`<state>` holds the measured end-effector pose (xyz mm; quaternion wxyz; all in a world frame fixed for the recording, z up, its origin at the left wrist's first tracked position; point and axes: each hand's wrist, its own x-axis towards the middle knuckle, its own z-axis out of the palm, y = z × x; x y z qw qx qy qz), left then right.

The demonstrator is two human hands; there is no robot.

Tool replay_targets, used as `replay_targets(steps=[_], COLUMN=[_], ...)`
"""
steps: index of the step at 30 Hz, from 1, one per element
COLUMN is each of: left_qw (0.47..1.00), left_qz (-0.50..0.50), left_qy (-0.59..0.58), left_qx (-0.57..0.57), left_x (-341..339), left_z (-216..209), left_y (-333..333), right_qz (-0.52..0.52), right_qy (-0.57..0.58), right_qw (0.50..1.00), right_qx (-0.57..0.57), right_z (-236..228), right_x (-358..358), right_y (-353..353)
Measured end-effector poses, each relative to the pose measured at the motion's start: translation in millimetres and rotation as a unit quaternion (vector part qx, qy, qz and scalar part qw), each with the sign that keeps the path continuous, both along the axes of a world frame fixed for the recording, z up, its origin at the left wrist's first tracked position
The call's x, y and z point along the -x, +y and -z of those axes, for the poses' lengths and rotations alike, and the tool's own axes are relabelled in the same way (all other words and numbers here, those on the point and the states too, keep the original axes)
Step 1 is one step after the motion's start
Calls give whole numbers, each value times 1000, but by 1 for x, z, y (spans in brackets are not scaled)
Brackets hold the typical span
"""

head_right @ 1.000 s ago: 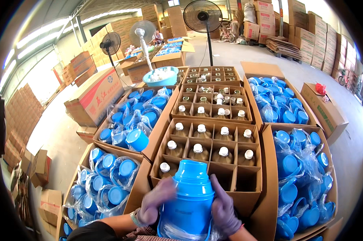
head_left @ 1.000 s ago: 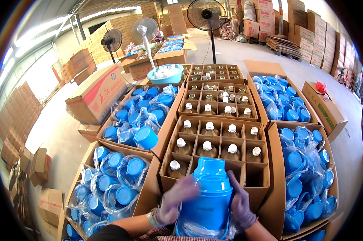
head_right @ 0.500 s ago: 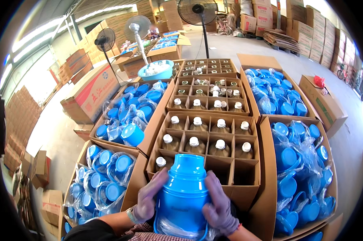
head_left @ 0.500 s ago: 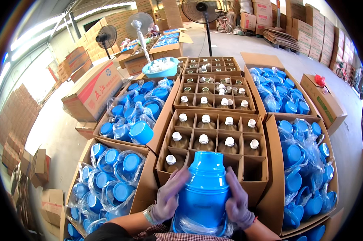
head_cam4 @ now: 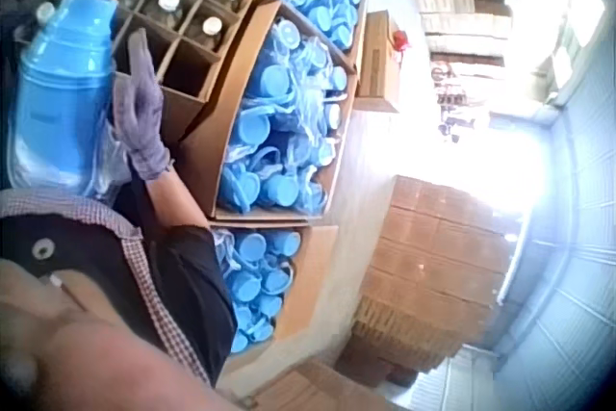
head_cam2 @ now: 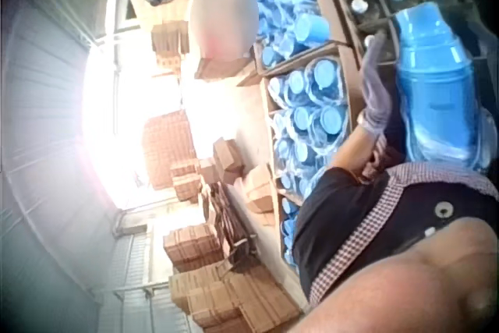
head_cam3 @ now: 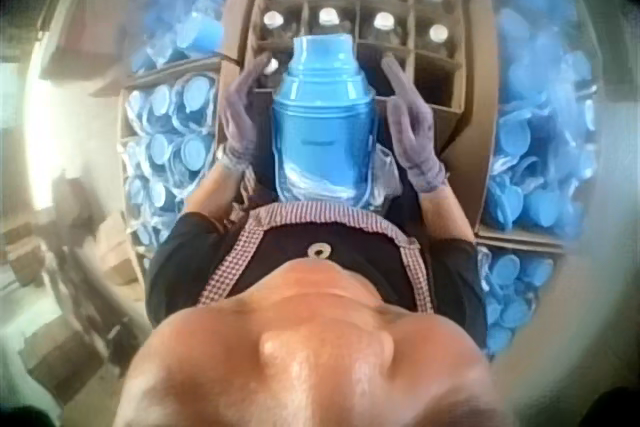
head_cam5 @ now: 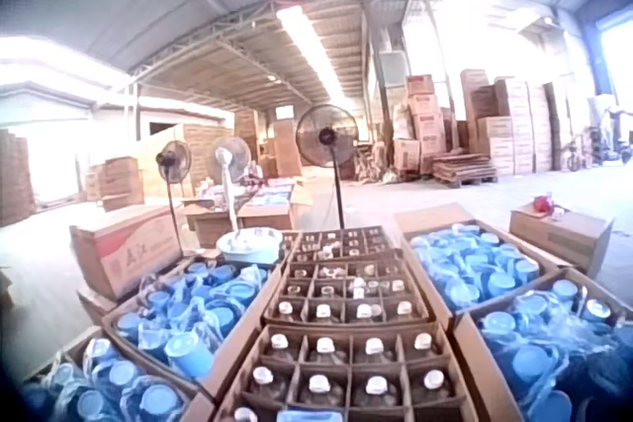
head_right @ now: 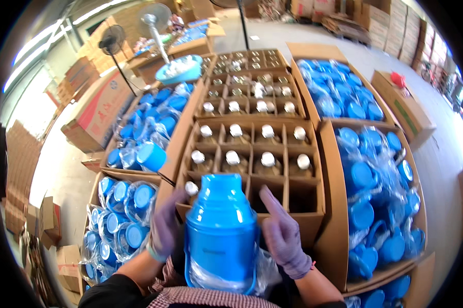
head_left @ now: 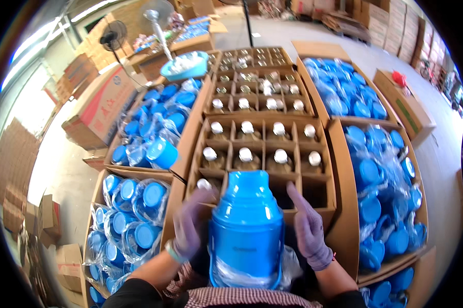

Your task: The person assembles blue thermos flasks by placing a silver liner into a blue plastic body, adding a white component, screwing on a blue cap, and placing the finished item into a cardboard box divider.

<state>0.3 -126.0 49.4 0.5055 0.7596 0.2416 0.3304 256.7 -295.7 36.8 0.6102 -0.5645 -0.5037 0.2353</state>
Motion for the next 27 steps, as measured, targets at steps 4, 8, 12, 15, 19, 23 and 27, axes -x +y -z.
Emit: replay_targets(steps=[4,8,12,15,19,23,27], left_qw=[945,992,953,926,992,939,890], left_qz=[45,17,62,174,36,214,212], left_qy=[-30,80,84,48,-119,-76,-117], left_qx=[324,-94,-283,-330,22,259,386], left_x=[-4,-13,-31,-53,-86,-90,-104], left_z=[50,-28,-69,-77,-41,-45,17], left_y=[22,-1,-17,-7,33,78,117], right_qz=[-91,-86,-252,-280,-251,-146,-185], right_qy=[-208,78,593,236,327,160,14], right_qw=[973,993,747,927,911,976,982], right_qx=[-28,28,165,78,-7,-36,-37], right_z=[-38,8,49,76,40,-42,-28], right_x=[25,11,-11,-19,-27,-47,-58], right_y=[4,11,53,77,95,125,168])
